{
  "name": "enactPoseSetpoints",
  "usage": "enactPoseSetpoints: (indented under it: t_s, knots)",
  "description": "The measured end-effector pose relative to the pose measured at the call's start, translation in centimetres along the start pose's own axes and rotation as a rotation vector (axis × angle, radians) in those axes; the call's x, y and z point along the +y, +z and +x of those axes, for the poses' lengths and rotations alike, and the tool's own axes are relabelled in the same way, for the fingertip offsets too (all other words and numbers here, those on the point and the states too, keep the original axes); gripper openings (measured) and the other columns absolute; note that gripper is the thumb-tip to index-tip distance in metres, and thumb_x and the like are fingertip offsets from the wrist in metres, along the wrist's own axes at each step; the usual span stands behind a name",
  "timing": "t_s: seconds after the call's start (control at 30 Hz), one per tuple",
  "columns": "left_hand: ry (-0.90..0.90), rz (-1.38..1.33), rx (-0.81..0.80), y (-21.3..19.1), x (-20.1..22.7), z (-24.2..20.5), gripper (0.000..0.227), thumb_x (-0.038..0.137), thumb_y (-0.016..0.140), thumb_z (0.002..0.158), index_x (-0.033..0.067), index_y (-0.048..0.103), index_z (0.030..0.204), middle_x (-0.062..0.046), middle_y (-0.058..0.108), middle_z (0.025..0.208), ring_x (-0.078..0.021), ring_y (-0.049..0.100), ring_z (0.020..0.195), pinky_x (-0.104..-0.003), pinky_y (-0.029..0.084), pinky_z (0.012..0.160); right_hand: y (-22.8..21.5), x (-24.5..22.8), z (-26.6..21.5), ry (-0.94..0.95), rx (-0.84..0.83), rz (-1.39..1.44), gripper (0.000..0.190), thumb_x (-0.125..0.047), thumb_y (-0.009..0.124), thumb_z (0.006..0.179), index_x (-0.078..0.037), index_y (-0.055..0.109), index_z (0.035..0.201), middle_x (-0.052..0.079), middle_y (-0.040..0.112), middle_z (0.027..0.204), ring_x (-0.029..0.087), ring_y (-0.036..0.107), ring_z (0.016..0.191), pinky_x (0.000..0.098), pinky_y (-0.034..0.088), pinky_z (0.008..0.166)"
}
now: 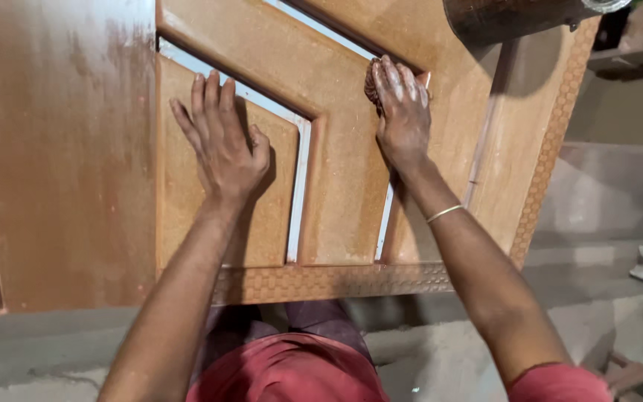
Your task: The person applies a liquid finish to a wooden door panel using a cloth. They repeatedly dip the cloth into a metal container and wipe the surface, covering flat areas and recessed grooves.
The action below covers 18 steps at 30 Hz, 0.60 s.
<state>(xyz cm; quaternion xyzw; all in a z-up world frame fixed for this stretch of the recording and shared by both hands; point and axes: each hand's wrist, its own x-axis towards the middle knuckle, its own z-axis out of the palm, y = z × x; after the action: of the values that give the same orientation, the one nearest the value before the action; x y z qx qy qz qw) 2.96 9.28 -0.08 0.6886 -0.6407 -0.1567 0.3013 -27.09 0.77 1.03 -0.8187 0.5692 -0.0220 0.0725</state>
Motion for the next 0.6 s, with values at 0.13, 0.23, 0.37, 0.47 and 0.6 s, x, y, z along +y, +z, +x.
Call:
enactPoseSetpoints:
  t_s: [0.13, 0.23, 0.37, 0.47, 0.6]
  knots:
    - [0.037, 0.045, -0.022, 0.5, -0.3, 0.2, 0.068, 0.019, 0.063, 0.098, 0.0011, 0.039, 0.159, -0.020, 0.034, 0.169, -0.0364, 0.018, 0.162, -0.065, 0.002, 0.132, 0.2, -2.1, -6.9, -0.071, 0.003, 0.050, 0.070, 0.002, 0.052, 0.093, -0.011, 0.042, 0.161, 0.010, 0.037, 0.169, 0.032, 0.031, 0.158, 0.0532, 0.020, 0.132]
    - [0.015, 0.137, -0.042, 1.0, -0.8, 1.2, 0.073, 0.023, 0.063, 0.086, -0.0034, 0.043, 0.150, -0.026, 0.033, 0.162, -0.0383, 0.020, 0.153, -0.067, 0.000, 0.120, 0.3, -7.8, -19.7, -0.073, -0.280, -0.289, 0.078, -0.009, 0.054, 0.087, -0.013, 0.032, 0.161, 0.009, 0.029, 0.170, 0.035, 0.021, 0.156, 0.0497, 0.013, 0.128]
    - [-0.016, 0.106, 0.006, 0.9, -0.6, -0.5, 0.064, 0.020, 0.062, 0.095, -0.0023, 0.046, 0.153, -0.022, 0.034, 0.166, -0.0375, 0.021, 0.160, -0.064, 0.001, 0.129, -0.8, -10.1, -28.0, -0.127, -0.389, 0.058, 0.071, -0.012, 0.064, 0.077, -0.010, 0.051, 0.147, 0.012, 0.045, 0.156, 0.035, 0.039, 0.144, 0.0537, 0.027, 0.121]
    - [-0.041, 0.088, 0.066, 0.6, -0.6, 0.2, 0.065, 0.019, 0.061, 0.094, -0.0032, 0.046, 0.153, -0.022, 0.034, 0.167, -0.0372, 0.022, 0.160, -0.063, 0.001, 0.130, -1.1, -7.7, -25.5, -0.258, -0.314, 0.065, 0.065, -0.010, 0.064, 0.081, -0.010, 0.054, 0.145, 0.014, 0.048, 0.153, 0.036, 0.042, 0.141, 0.0549, 0.028, 0.118]
    - [-0.092, 0.030, 0.050, -0.3, 0.7, 0.0, 0.066, 0.017, 0.060, 0.092, -0.0014, 0.043, 0.153, -0.020, 0.036, 0.166, -0.0369, 0.023, 0.160, -0.063, 0.002, 0.131, -1.4, -3.7, -14.6, -0.128, -0.145, -0.058, 0.072, 0.002, 0.056, 0.084, -0.009, 0.048, 0.155, 0.015, 0.044, 0.162, 0.037, 0.039, 0.149, 0.0514, 0.030, 0.124]
